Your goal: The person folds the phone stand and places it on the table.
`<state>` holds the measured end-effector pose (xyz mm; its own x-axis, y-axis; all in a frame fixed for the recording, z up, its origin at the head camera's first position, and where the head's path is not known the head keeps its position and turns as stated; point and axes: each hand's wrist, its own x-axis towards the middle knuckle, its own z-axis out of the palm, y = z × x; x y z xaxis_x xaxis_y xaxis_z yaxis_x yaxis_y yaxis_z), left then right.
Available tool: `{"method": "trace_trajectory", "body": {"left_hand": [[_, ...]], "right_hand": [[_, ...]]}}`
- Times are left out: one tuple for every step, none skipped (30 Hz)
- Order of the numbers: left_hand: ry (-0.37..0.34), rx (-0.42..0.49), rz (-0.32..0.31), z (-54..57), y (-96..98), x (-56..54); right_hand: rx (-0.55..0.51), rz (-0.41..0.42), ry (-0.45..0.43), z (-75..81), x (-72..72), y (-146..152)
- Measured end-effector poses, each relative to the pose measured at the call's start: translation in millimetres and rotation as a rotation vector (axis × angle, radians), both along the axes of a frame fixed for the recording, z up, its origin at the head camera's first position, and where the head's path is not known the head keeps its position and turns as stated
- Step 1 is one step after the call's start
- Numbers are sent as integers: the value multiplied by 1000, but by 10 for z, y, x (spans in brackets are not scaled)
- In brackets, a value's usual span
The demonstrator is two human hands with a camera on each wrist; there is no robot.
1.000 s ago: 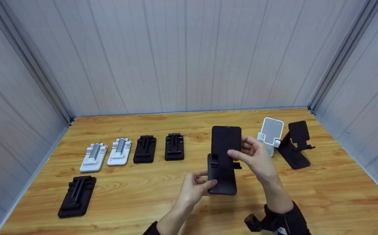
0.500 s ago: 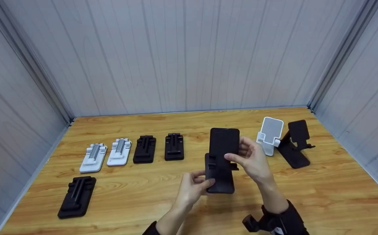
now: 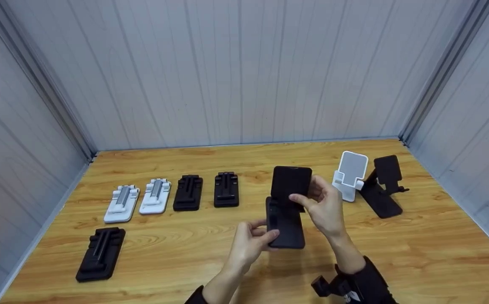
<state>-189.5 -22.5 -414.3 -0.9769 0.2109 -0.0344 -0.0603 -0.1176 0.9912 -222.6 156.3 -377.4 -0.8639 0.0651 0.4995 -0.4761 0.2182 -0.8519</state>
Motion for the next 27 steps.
{"method": "trace_trajectory", "body": {"left_hand": [[2, 0, -2, 0, 4, -1], [2, -1, -5, 1, 8, -1], [0, -1, -7, 1, 11, 0], [0, -2, -10, 2, 14, 2], [-2, -4, -12, 3, 16, 5], [-5, -6, -13, 6, 17, 9], [-10, -6, -14, 11, 17, 15], [-15, -7, -16, 14, 17, 21], [-18, -6, -17, 17, 17, 27], [-20, -6, -19, 21, 18, 32], [-22, -5, -20, 24, 17, 36], [-23, -3, -21, 27, 15, 41], [-22, -2, -23, 30, 15, 43], [-19, 0, -24, 32, 13, 45], [-16, 1, -24, 34, 11, 46], [-16, 3, -23, 37, 8, 47], [-15, 6, -21, 41, 6, 48], [-17, 8, -18, 44, 4, 48], [-20, 10, -13, 48, 1, 49], [-24, 12, -8, 51, -1, 49], [-28, 14, -5, 54, -4, 49], [-32, 16, -3, 56, -6, 50], [-34, 19, -1, 56, -8, 51], [-38, 18, 1, 56, -10, 52], [-38, 18, 1, 56, -12, 53], [-39, 18, 3, 55, -14, 53], [-39, 17, 5, 53, -15, 53]], "right_hand": [[10, -13, 26, -16, -13, -5], [19, -26, 52, -31, -26, -9], [30, -41, 77, -49, -38, -12], [39, -52, 101, -66, -51, -15], [46, -61, 125, -83, -64, -19], [54, -70, 148, -99, -77, -21], [60, -78, 169, -115, -89, -23], [66, -86, 189, -130, -100, -24], [70, -93, 207, -143, -110, -25], [74, -98, 223, -153, -119, -26], [78, -104, 237, -162, -127, -26], [84, -111, 249, -172, -134, -28], [92, -118, 259, -179, -143, -29], [95, -123, 269, -182, -149, -31], [105, -130, 277, -186, -154, -32], [115, -137, 283, -189, -159, -34], [128, -145, 288, -189, -162, -34], [139, -150, 290, -184, -161, -34], [148, -152, 291, -176, -158, -30], [158, -155, 289, -165, -152, -24], [181, -162, 287, -154, -144, -14], [199, -167, 285, -139, -135, -2], [218, -172, 283, -121, -124, 13], [233, -176, 281, -103, -111, 30], [252, -182, 284, -87, -99, 47], [268, -192, 292, -71, -87, 66], [283, -204, 308, -55, -77, 84]]}}
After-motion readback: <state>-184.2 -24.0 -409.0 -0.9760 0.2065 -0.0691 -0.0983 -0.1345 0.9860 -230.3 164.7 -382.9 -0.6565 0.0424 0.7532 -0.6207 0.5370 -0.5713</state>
